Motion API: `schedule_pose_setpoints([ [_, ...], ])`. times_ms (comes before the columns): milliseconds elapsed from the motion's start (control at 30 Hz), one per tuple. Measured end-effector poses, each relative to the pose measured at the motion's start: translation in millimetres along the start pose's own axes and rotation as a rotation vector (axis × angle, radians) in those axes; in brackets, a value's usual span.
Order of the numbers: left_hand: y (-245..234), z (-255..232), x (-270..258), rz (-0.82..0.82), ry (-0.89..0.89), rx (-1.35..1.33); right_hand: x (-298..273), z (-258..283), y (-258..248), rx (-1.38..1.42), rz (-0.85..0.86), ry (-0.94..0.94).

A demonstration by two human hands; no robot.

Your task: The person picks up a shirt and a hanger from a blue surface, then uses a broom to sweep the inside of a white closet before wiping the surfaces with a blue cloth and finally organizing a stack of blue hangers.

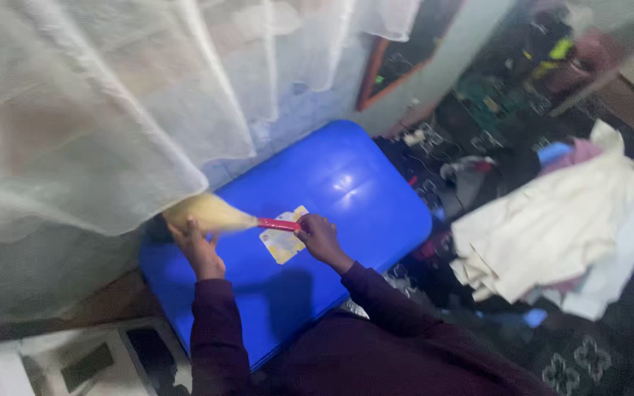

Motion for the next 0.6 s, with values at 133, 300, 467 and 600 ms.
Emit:
schedule_pose_setpoints([
  [133,-31,46,2,-0.030,-0.006,-0.016,-30,-14,-11,-0.086,0.111,-0.099],
  [300,-115,68,-4,0.027,0.036,-0.098,-57,-18,-7,-0.136,0.202,-0.194],
  [467,-220,66,-27,-0.172,-0.059,-0.274,-77,-5,13,-0.127,0.284,-0.364],
  [600,-298,46,-77,-0.294,-0.092,-0.481,-100,18,23,-0.087,0.380,-0.529],
])
Point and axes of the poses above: each hand's wrist, its own x-axis towards the middle knuckle, its own y-axis out of the palm, z = x × y, the point moved 2 cm from there along x, towards the middle knuckle, and after that the axes turned 8 degrees about -x, right-handed, at the moved point
